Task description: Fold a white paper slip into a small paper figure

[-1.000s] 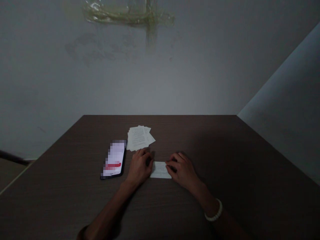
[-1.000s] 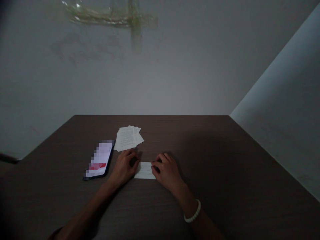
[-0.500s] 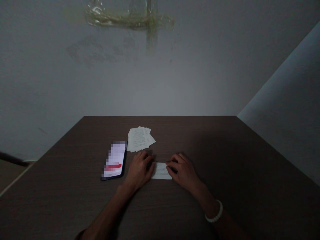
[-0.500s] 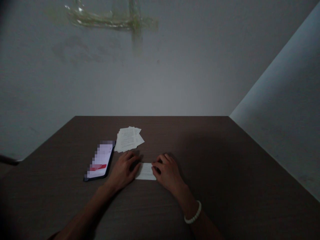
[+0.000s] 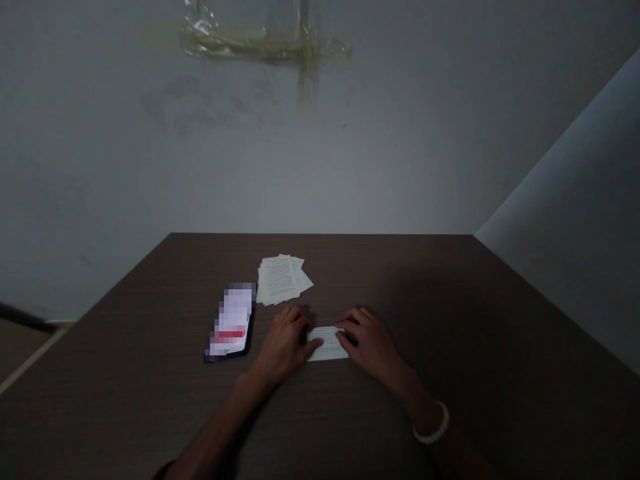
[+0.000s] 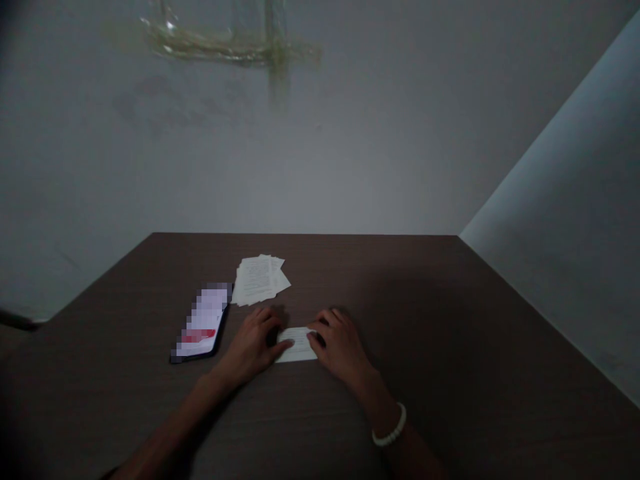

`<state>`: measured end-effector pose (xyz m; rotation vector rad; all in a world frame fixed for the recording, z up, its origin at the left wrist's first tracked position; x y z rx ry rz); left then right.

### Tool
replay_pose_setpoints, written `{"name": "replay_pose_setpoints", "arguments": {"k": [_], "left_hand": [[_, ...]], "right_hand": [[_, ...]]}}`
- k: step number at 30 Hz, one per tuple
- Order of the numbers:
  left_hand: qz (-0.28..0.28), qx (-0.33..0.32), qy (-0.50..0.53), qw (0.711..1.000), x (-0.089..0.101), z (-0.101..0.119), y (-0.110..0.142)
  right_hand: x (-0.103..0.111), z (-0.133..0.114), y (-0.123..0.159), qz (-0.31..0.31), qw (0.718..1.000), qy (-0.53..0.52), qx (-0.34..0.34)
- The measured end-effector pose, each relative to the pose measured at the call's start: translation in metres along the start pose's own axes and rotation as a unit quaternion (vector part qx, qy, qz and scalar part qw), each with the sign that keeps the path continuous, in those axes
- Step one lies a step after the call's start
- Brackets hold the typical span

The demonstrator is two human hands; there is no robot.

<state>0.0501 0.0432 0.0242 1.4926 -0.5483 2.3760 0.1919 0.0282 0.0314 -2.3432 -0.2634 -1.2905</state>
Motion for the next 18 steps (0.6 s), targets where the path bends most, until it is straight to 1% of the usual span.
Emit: {"name": "replay_pose_setpoints", "arguments": {"k": [4,9,14,18], "left_hand": [[-0.004,0.003,0.007,1.000,0.001,0.001,-0.002],[0.000,-0.018,0.023,1.000,0.002,0.006,-0.001],[0.011,-0.027,0.035,0.999,-0.001,0.004,0.000],[0.014,-0.044,0.058,0.997,-0.002,0.005,0.000]], "right_hand": [[0.001,-0.003,-0.003,-0.019,1.000,-0.016,0.003],[-0.003,-0.006,-0.012,-0.026,0.999,-0.038,0.007],[-0.012,0.000,-0.023,-0.040,0.997,-0.069,-0.014],[-0.016,0.010,-0.023,-0.038,0.988,-0.143,-0.051]]}}
Point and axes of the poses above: each hand's wrist, its own y-axis away from the middle knuckle, its own x-axis out of the back of the hand, z = x × y, the point moved 10 cm from there along -y, towards the middle knuckle, and after that the axes turned 1 degree about -y, right-handed, at the moved point
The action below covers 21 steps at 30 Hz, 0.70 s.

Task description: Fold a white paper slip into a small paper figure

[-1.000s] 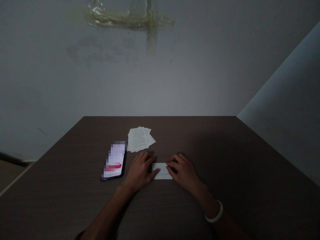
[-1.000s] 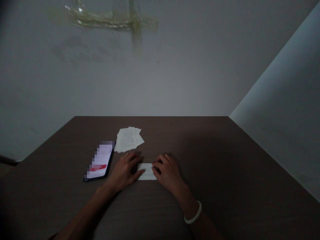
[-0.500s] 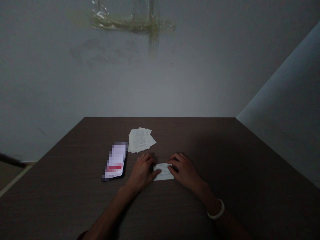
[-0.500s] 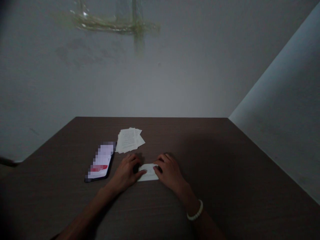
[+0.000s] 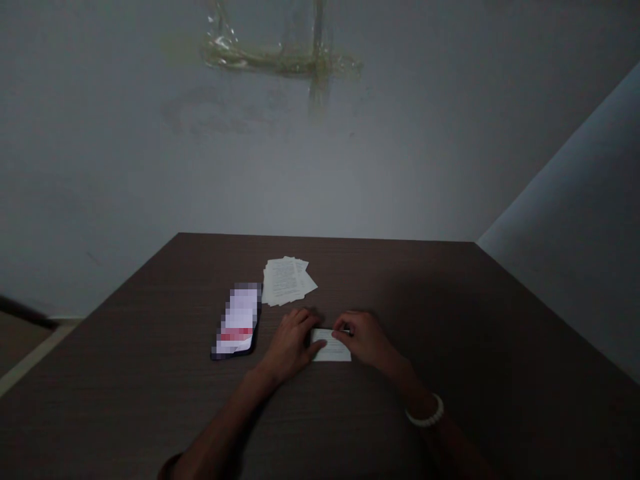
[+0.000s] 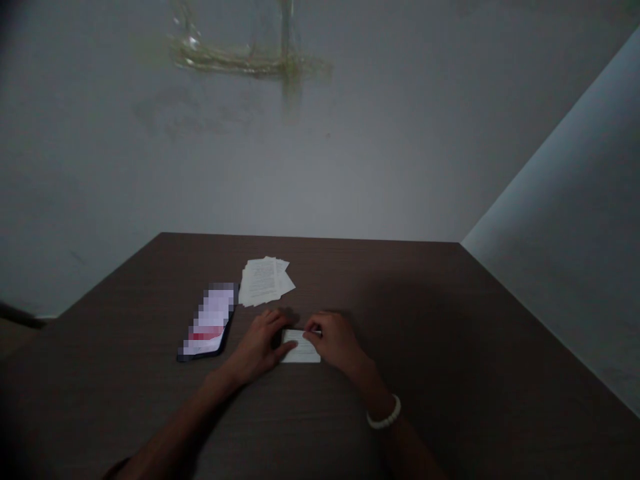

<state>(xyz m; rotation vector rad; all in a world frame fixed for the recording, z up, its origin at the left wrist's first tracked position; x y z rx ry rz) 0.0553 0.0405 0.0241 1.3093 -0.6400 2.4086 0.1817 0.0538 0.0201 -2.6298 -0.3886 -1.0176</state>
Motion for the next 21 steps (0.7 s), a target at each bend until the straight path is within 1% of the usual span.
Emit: {"name": "replay_pose_setpoints", "arguments": {"k": [2,5,9,12,14,17,21], "left_hand": [[-0.003,-0.002,0.022,1.000,0.000,0.001,-0.001],[0.001,0.001,0.059,0.998,0.003,0.002,-0.002],[0.016,-0.009,0.101,0.995,0.008,0.005,-0.001],[0.026,-0.022,0.119,0.992,0.010,0.007,0.000],[0.033,-0.028,0.124,0.991,0.011,0.008,0.000],[0.041,-0.033,0.127,0.991,0.013,0.010,0.000],[0.050,-0.023,0.131,0.990,0.019,0.008,-0.001]], "right_hand": [[0.000,0.003,0.002,0.007,1.000,-0.025,-0.013],[0.001,0.002,0.005,0.020,0.999,-0.039,-0.010],[0.006,-0.011,0.006,0.057,0.997,-0.030,0.037],[0.008,-0.024,0.008,0.073,0.994,-0.032,0.080],[0.008,-0.030,0.009,0.082,0.992,-0.035,0.091],[0.011,-0.030,0.010,0.097,0.992,-0.028,0.081],[0.019,-0.021,0.011,0.112,0.992,-0.010,0.053]]}}
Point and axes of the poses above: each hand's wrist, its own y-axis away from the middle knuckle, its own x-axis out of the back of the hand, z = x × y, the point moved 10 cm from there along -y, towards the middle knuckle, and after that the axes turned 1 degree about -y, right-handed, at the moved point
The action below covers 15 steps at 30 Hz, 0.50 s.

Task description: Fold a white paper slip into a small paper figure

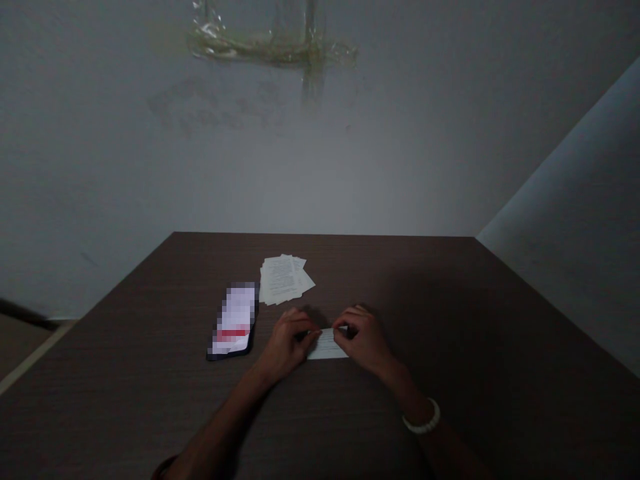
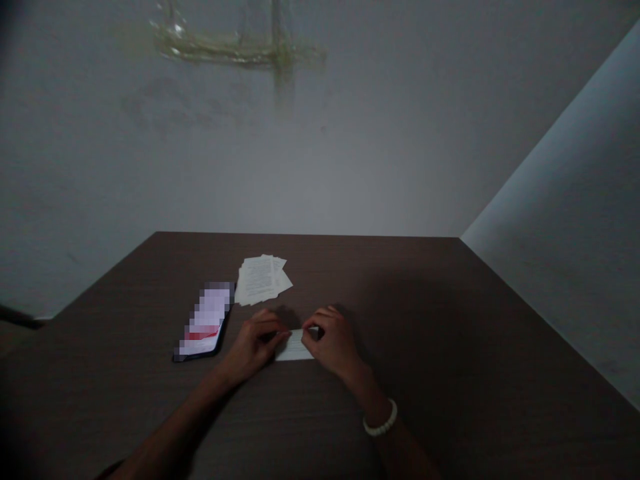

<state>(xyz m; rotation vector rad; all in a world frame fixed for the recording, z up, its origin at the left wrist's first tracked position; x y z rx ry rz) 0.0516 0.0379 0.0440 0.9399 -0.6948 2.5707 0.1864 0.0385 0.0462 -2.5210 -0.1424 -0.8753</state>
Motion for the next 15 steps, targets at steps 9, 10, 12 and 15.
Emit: {"name": "replay_pose_setpoints", "arguments": {"k": [9,10,12,15], "left_hand": [[0.013,0.019,0.001,1.000,0.006,-0.004,-0.001],[0.014,0.017,0.002,1.000,0.006,-0.004,0.000],[0.017,0.013,0.005,1.000,0.006,-0.004,0.000],[0.033,0.002,0.008,0.999,0.008,-0.002,0.000]], "right_hand": [[0.015,0.022,0.003,0.026,0.999,0.001,-0.028],[0.013,0.022,0.004,0.021,0.999,-0.010,-0.026],[0.007,0.020,0.004,0.003,0.999,-0.032,-0.020],[0.000,0.011,0.004,-0.012,0.999,-0.051,-0.008]]}}
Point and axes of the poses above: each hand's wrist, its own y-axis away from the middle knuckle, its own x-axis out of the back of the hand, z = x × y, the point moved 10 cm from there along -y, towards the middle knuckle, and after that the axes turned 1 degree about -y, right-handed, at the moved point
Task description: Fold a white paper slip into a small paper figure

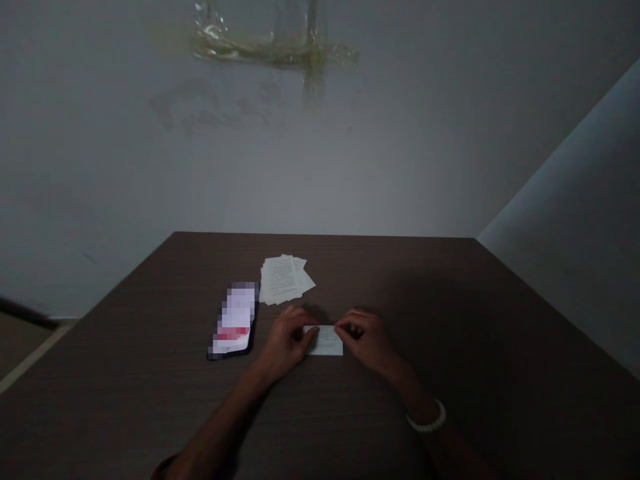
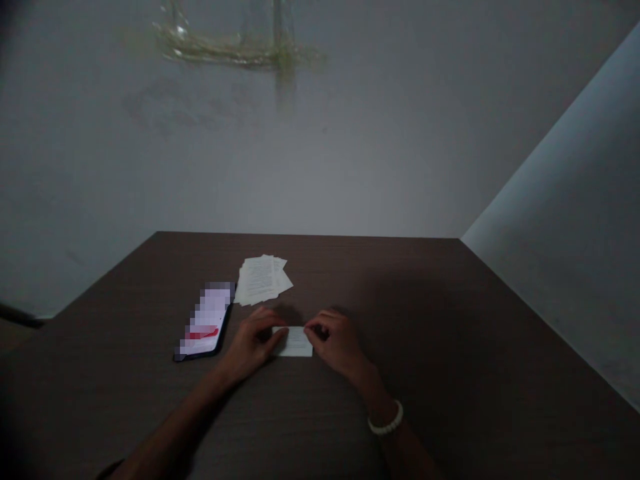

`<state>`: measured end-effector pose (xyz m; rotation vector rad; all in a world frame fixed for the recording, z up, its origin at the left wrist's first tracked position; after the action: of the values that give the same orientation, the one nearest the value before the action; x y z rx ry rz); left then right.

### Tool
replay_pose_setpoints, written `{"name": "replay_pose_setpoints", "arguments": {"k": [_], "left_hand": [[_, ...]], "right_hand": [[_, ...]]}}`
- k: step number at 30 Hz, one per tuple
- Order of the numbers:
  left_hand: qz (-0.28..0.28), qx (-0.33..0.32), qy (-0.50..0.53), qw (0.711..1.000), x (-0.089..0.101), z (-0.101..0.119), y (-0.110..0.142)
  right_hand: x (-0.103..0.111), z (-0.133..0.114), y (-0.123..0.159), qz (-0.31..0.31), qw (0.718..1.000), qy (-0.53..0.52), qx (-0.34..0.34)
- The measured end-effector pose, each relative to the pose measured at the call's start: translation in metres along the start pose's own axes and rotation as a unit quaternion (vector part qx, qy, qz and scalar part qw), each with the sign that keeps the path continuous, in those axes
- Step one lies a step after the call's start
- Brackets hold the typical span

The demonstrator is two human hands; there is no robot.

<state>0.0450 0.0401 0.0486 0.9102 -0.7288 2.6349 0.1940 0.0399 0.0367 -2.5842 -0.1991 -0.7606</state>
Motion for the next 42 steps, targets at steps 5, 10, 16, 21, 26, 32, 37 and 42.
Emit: {"name": "replay_pose_setpoints", "arguments": {"k": [5,10,16,21,26,32,37,42], "left_hand": [[0.024,-0.011,0.015,1.000,0.004,0.006,0.000],[0.039,0.006,0.026,0.999,0.008,0.006,0.000],[0.045,0.027,0.011,0.999,0.014,0.002,-0.001],[0.077,0.040,-0.016,0.996,0.027,-0.005,-0.002],[0.114,0.074,-0.008,0.991,0.037,-0.019,0.001],[0.032,0.138,0.081,0.987,0.017,-0.030,0.001],[0.012,0.162,0.087,0.983,0.008,-0.034,0.001],[0.016,0.164,0.100,0.981,0.008,-0.036,0.001]], "right_hand": [[-0.006,-0.016,0.002,-0.010,1.000,-0.019,0.021],[-0.008,-0.019,0.002,-0.015,0.999,-0.022,0.029],[-0.002,-0.014,0.001,-0.009,0.999,-0.009,0.030],[0.011,-0.006,-0.001,0.014,1.000,-0.001,0.015],[0.023,0.008,-0.002,0.056,0.998,-0.003,-0.024],[0.018,0.037,0.004,0.101,0.979,-0.125,-0.130],[0.007,0.045,0.006,0.105,0.966,-0.179,-0.156],[-0.001,0.038,0.005,0.055,0.974,-0.156,-0.154]]}}
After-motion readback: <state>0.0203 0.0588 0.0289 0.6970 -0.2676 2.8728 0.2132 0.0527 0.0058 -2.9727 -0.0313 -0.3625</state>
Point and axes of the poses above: each hand's wrist, its own y-axis away from the middle knuckle, its own x-axis out of the back of the hand, z = x × y, the point moved 10 cm from there along -y, towards the middle knuckle, and after that the axes turned 1 degree about -y, right-handed, at the moved point
